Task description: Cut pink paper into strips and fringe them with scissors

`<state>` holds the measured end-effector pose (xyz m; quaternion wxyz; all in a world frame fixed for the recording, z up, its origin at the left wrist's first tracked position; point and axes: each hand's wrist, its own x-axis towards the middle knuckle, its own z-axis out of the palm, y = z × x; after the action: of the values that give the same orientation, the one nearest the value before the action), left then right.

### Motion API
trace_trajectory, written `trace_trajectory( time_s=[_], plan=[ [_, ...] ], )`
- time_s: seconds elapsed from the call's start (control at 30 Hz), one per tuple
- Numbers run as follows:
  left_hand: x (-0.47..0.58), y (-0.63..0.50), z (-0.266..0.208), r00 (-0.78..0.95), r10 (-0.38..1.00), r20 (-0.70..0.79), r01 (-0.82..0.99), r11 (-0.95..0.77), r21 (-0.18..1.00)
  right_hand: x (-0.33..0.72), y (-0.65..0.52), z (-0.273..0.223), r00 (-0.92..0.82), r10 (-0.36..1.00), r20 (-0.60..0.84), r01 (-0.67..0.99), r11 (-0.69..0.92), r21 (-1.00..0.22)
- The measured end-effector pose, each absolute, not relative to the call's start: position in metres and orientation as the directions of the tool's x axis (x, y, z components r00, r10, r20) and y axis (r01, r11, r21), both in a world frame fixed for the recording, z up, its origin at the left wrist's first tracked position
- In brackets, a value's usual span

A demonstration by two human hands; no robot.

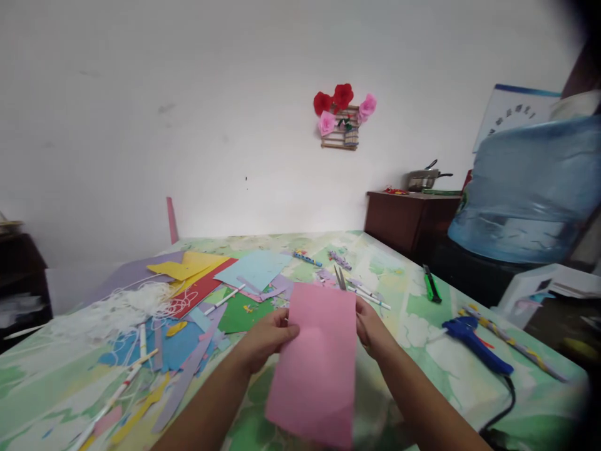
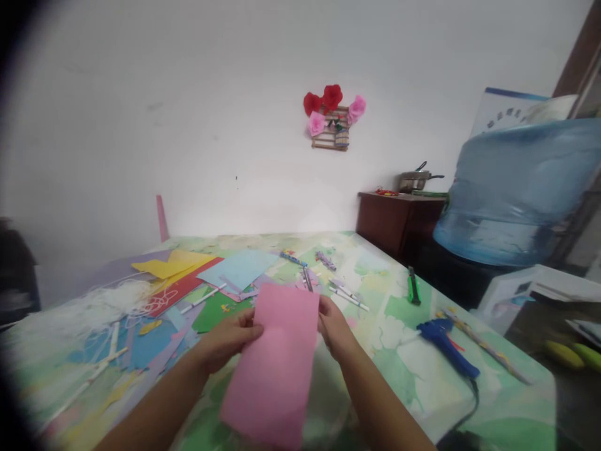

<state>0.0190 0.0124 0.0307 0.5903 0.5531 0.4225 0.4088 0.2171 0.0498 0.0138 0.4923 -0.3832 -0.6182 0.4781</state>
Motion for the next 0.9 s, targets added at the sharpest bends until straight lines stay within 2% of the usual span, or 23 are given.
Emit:
trace_trajectory(
  time_s=[0.1,0.17,0.23,0.3,0.37,0.43,0.5,0.57,0.63,0.7,0.77,0.9],
  plan=[
    [0.006,0.022,0.047,0.362,0.929,-0.078,0.251,-0.017,0.968,0.234,0.028,0.005,-0.261,0.937,0.232,-0.141,0.201,-0.969],
    [0.007,0.030,0.058,0.400,0.909,-0.113,0.305,-0.016,0.952,0.242,0.008,-0.001,-0.247,0.930,0.272,-0.286,0.198,-0.937],
    [0.016,0.038,0.068,0.463,0.877,-0.133,0.342,-0.039,0.939,0.247,-0.012,-0.002,-0.157,0.951,0.266,-0.329,0.203,-0.922],
    [0.033,0.045,0.075,0.543,0.825,-0.155,0.376,-0.074,0.924,0.252,-0.030,-0.002,0.007,0.980,0.197,-0.231,0.193,-0.953],
    [0.055,0.048,0.077,0.597,0.795,-0.109,0.524,-0.283,0.803,0.259,-0.043,-0.003,0.192,0.971,0.144,-0.090,0.164,-0.982],
    [0.081,0.043,0.070,0.537,0.839,0.083,0.626,-0.463,0.628,0.269,-0.051,-0.008,0.316,0.943,0.104,0.044,0.095,-0.995],
    [0.106,0.027,0.054,0.486,0.840,0.241,0.661,-0.534,0.527,0.280,-0.054,-0.019,0.424,0.903,0.064,0.136,0.006,-0.991],
    [0.127,0.004,0.030,0.524,0.761,0.383,0.709,-0.639,0.299,0.291,-0.054,-0.031,0.495,0.868,0.039,0.176,-0.056,-0.983],
    [0.142,-0.020,0.005,0.665,0.665,0.340,0.671,-0.732,0.118,0.302,-0.054,-0.043,0.540,0.841,0.037,0.232,-0.106,-0.967],
    [0.149,-0.037,-0.017,0.734,0.630,0.253,0.646,-0.763,0.026,0.313,-0.058,-0.049,0.559,0.828,0.052,0.306,-0.148,-0.940],
    [0.150,-0.045,-0.033,0.743,0.635,0.212,0.654,-0.756,-0.026,0.324,-0.065,-0.051,0.565,0.821,0.077,0.387,-0.182,-0.904],
    [0.147,-0.044,-0.045,0.720,0.648,0.249,0.681,-0.730,-0.068,0.341,-0.093,-0.051,0.565,0.820,0.090,0.492,-0.247,-0.835]
  ],
)
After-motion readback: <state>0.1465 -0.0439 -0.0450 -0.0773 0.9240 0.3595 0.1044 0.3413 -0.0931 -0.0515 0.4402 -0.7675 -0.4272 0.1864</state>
